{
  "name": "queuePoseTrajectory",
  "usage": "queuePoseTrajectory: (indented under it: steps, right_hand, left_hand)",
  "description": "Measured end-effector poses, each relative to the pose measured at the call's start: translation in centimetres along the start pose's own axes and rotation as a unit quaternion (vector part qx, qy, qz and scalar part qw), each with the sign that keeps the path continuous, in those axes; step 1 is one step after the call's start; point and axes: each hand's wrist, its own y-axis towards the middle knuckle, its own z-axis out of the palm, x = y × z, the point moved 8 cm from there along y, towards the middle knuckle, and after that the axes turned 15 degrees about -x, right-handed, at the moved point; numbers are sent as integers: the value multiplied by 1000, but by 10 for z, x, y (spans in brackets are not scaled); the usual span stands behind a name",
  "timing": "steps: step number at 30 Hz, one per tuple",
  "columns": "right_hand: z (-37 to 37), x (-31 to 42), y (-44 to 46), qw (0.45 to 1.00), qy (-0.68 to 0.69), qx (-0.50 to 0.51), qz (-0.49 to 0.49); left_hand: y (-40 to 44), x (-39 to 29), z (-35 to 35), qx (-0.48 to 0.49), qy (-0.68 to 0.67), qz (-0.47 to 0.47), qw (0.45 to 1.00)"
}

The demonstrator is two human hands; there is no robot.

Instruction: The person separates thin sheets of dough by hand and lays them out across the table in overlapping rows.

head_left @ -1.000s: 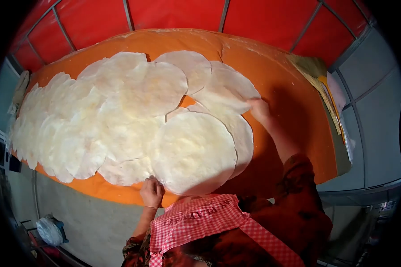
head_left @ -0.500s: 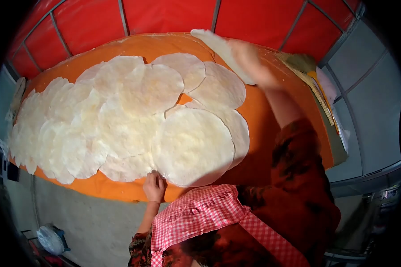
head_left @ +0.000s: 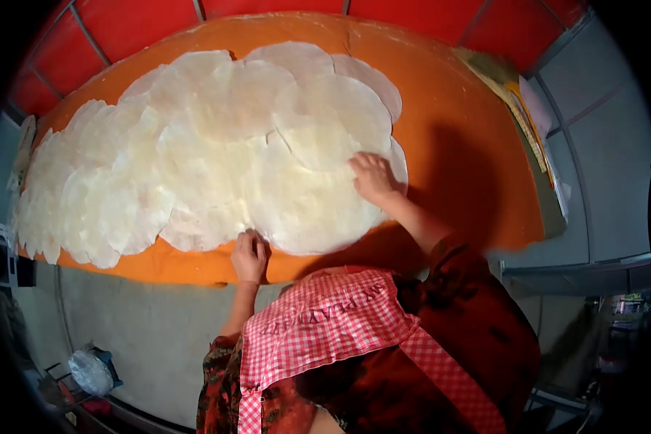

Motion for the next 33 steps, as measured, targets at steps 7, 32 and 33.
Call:
queuePoseTrajectory:
  steps: [7,32,33]
  right_hand:
    - [-46,-52,-78,982,42,-91,162]
    - [26,-93,-184,493,443,-61,746]
    - [23,-98,-182,524,441,-78,724]
  left_hand:
    - [3,-12,-5,-16,0,-1,1000]
    - [-15,51,39,105,-23,-254,961]
    - [-17,59,44,99,-12,-260,961]
